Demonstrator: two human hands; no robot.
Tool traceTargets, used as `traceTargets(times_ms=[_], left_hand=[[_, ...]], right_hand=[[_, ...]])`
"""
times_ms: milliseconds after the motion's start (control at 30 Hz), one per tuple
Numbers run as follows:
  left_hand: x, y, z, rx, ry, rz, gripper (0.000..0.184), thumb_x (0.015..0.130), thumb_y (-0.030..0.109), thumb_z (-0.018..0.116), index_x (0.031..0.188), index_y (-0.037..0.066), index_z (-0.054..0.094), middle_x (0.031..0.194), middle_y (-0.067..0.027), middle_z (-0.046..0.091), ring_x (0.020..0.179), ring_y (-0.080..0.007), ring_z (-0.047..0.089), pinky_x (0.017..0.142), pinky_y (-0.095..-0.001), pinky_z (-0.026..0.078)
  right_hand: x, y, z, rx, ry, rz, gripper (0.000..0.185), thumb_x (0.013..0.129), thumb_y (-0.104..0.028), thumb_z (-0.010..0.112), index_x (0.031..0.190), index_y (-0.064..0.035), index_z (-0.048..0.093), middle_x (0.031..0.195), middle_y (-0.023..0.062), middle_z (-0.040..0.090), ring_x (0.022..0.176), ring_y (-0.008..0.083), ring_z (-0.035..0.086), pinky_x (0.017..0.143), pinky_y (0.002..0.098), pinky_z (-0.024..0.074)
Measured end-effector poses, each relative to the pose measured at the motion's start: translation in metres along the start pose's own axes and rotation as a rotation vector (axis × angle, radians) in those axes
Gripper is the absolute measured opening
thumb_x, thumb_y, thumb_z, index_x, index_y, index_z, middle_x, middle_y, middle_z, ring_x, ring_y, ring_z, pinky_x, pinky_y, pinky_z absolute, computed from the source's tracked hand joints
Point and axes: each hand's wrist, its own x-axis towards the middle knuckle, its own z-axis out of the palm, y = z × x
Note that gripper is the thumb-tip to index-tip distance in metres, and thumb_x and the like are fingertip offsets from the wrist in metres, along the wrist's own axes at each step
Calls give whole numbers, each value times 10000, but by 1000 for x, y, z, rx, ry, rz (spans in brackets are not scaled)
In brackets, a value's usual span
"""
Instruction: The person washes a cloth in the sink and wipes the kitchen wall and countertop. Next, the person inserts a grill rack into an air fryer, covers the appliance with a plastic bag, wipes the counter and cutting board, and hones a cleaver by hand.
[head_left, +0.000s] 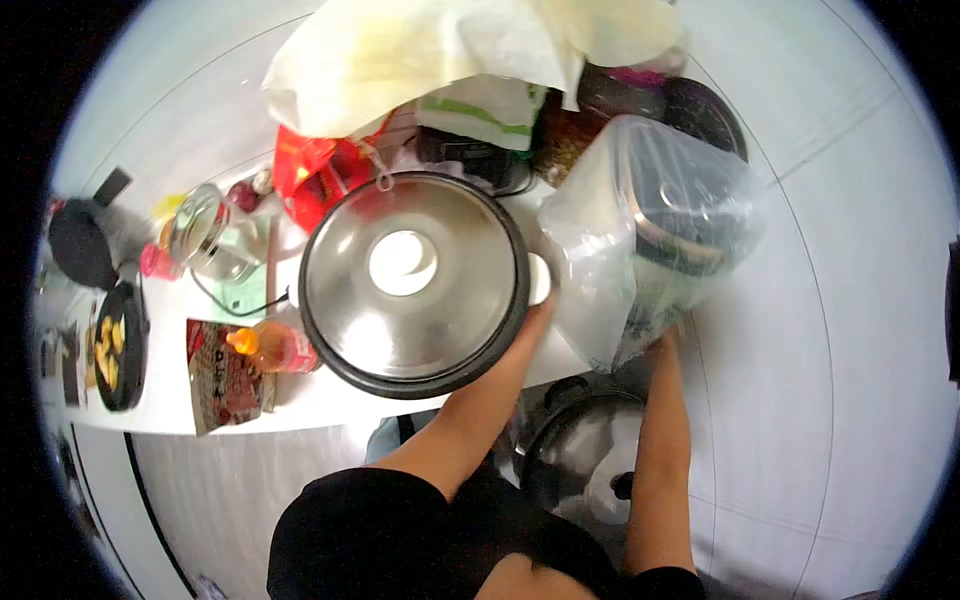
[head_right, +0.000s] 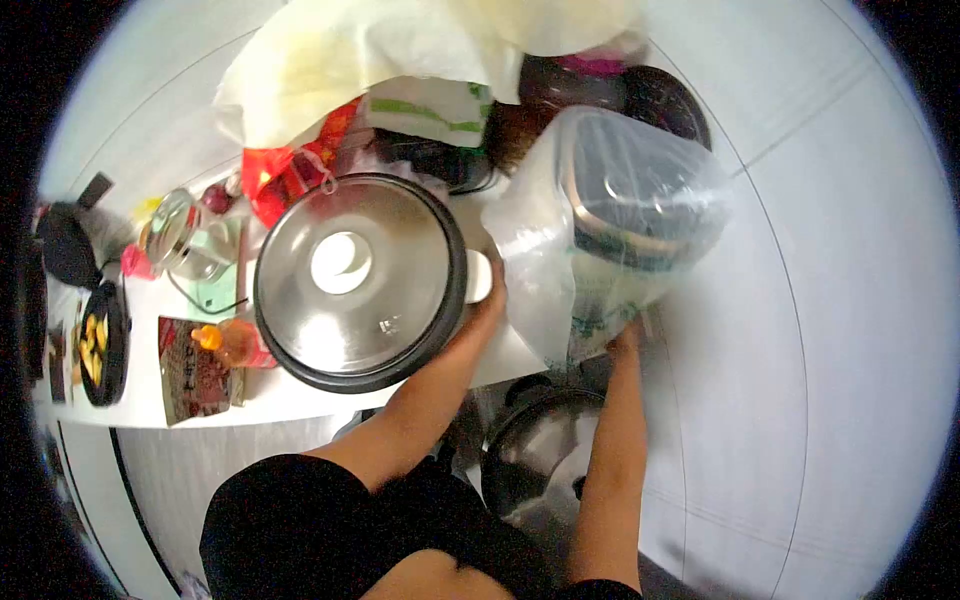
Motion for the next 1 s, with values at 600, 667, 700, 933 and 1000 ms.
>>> traceTargets(times_ms=[600, 667, 700, 933, 1000], left_hand=[[-159, -33, -69, 1061, -182, 331, 678, 881, 342, 497, 1425, 21, 249, 1404, -232, 333, 1229, -335, 413, 1057, -388, 300], [-194, -17, -110, 1064, -266, 258, 603, 865, 286, 551, 1357, -4, 359, 1247, -191, 494, 1077, -260, 517, 929, -362, 406], [-208, -7, -132, 1027, -347, 201, 537, 854, 251, 586, 1304, -5, 444, 1159, -150, 570, 995, -219, 557, 855, -342, 452], [-329, 90, -258, 1054, -454, 168, 332, 871, 141, 601, 1171, 5, 560, 996, -57, 633, 918, -126, 578, 848, -278, 465], [-357, 118, -284, 1003, -314, 210, 352, 876, 139, 599, 1197, 7, 544, 989, -50, 631, 929, -123, 575, 851, -269, 462]], right_hand=[[-250, 27, 78, -162, 324, -784, 199, 936, -208, 539, 1028, -31, 532, 782, 10, 493, 672, 96, 424, 604, 253, 377], [-278, 44, 92, -86, 250, -797, 202, 939, -240, 547, 953, -39, 535, 751, 10, 474, 642, 89, 401, 580, 254, 350], [-289, 53, 99, -48, 76, -780, 249, 948, -278, 514, 949, -29, 528, 743, 20, 471, 639, 102, 397, 575, 258, 347], [-479, 46, 218, 75, -1172, -786, 409, 971, -432, 378, 886, -78, 566, 775, 51, 414, 688, 164, 392, 584, 275, 318], [-538, 33, 244, 52, -1507, -501, 344, 967, -397, 402, 886, -125, 597, 877, 67, 409, 752, 179, 403, 621, 292, 325]])
